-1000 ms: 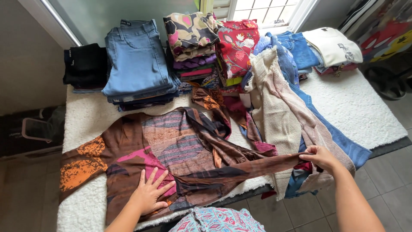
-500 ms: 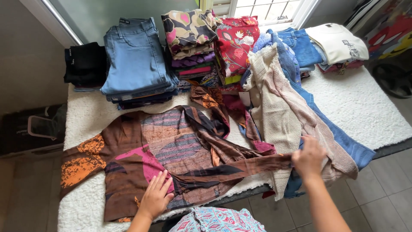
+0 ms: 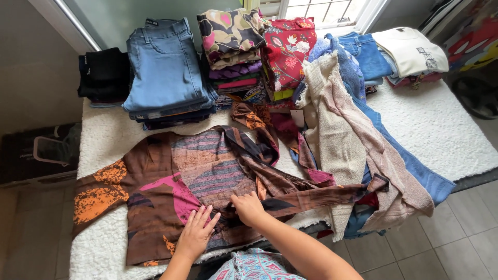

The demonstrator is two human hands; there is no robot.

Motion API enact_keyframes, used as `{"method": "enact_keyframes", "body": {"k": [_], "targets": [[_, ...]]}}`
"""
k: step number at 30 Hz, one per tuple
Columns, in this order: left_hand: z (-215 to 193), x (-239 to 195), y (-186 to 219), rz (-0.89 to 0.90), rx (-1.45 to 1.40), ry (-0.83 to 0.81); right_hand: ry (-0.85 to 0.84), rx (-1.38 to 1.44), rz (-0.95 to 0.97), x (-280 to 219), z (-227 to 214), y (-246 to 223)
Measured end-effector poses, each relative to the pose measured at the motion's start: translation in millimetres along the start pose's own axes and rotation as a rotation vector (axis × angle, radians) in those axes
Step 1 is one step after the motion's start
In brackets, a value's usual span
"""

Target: The person folds a patterned blouse and a pink towel on a white surface. They smooth the fabric, fold the sleeves and body of the blouse, and then fold the towel into a compact rectangle, placing each item onto a stack of folded clothes.

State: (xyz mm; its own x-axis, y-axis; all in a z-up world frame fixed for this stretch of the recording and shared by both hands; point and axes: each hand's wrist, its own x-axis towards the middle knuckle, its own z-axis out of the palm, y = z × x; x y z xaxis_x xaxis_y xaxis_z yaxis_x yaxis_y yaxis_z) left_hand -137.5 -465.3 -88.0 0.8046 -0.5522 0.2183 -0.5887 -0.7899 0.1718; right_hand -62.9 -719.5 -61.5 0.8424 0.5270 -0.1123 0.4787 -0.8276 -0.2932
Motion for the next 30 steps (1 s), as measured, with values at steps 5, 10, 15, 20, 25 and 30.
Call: {"method": "enact_keyframes", "body": {"k": [5,10,15,20,25,30], "targets": [[-6,9,-7,0.116,0.161,0.047,-0.437,0.282,0.201,19,-36,12],[-8,15,-8,0.185,0.320,0.171,-0.547,0.477,0.244,21,-35,55],[-14,17,-6,0.179,0.366,0.181,-0.549,0.659,0.456,-5,-83,78],[-14,18,-5,0.190,0.386,0.195,-0.530,0.935,0.549,-34,-104,99],[-14,21,-6,0.190,0.350,0.200,-0.348,1.302,0.560,-62,-133,131],[-14,20,-6,0.188,0.361,0.185,-0.194,1.171,0.861,-93,-140,188]]}}
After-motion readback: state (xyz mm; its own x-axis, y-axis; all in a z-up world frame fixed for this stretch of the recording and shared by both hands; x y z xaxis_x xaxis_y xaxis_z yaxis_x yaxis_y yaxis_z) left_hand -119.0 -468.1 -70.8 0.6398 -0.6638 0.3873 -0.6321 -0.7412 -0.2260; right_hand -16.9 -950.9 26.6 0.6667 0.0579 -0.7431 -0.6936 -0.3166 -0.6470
